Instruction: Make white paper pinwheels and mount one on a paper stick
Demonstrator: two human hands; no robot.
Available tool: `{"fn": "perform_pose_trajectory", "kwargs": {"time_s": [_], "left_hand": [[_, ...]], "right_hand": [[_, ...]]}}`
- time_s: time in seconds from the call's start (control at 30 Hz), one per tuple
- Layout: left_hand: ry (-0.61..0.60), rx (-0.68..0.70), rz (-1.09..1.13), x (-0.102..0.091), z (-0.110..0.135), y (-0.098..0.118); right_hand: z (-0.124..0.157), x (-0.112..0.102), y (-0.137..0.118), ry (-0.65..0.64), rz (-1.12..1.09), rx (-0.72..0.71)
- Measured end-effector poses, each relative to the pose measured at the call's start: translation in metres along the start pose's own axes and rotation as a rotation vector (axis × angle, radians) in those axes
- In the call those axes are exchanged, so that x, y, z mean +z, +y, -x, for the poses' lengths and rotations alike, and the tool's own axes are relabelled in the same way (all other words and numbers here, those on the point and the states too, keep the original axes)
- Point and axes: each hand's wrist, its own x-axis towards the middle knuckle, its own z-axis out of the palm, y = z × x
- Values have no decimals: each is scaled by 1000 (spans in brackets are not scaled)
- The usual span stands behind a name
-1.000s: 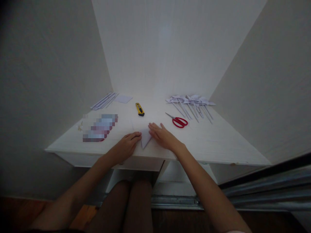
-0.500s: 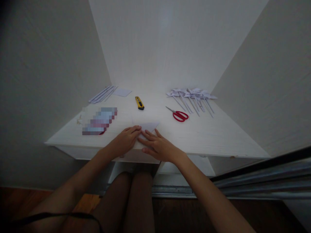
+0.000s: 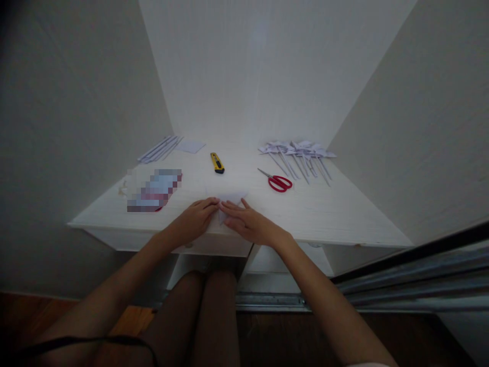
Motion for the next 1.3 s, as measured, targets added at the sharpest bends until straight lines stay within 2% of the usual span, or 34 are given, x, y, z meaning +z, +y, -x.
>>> {"fn": "perform_pose_trajectory", "kwargs": {"time_s": [0.1, 0.3, 0.47, 0.6, 0.7, 0.83, 1.03, 1.17, 1.3], "left_hand": [[-10, 7, -17, -1, -1, 1], [-80, 6, -46, -11, -5, 6], [-103, -5, -57, -10, -5, 6], [-84, -32, -47, -8, -4, 5], [-83, -35, -58, -7, -4, 6], [-94, -44, -63, -7, -4, 6], [-111, -20, -80, -6, -5, 5], [-111, -16, -79, -7, -5, 4], [-98, -17, -64, -7, -4, 3]], "right_hand": [[-2, 4, 15, -36, 141, 30], [-2, -1, 38, 53, 291, 162], [-9, -12, 60, 108, 489, 288], [-14, -15, 57, 137, 584, 312], [-15, -11, 40, 146, 633, 227], [-11, 1, 14, 77, 579, 54], [3, 17, -12, -33, 366, 19], [6, 18, -7, -59, 243, 57], [1, 8, 15, -50, 196, 98]]}}
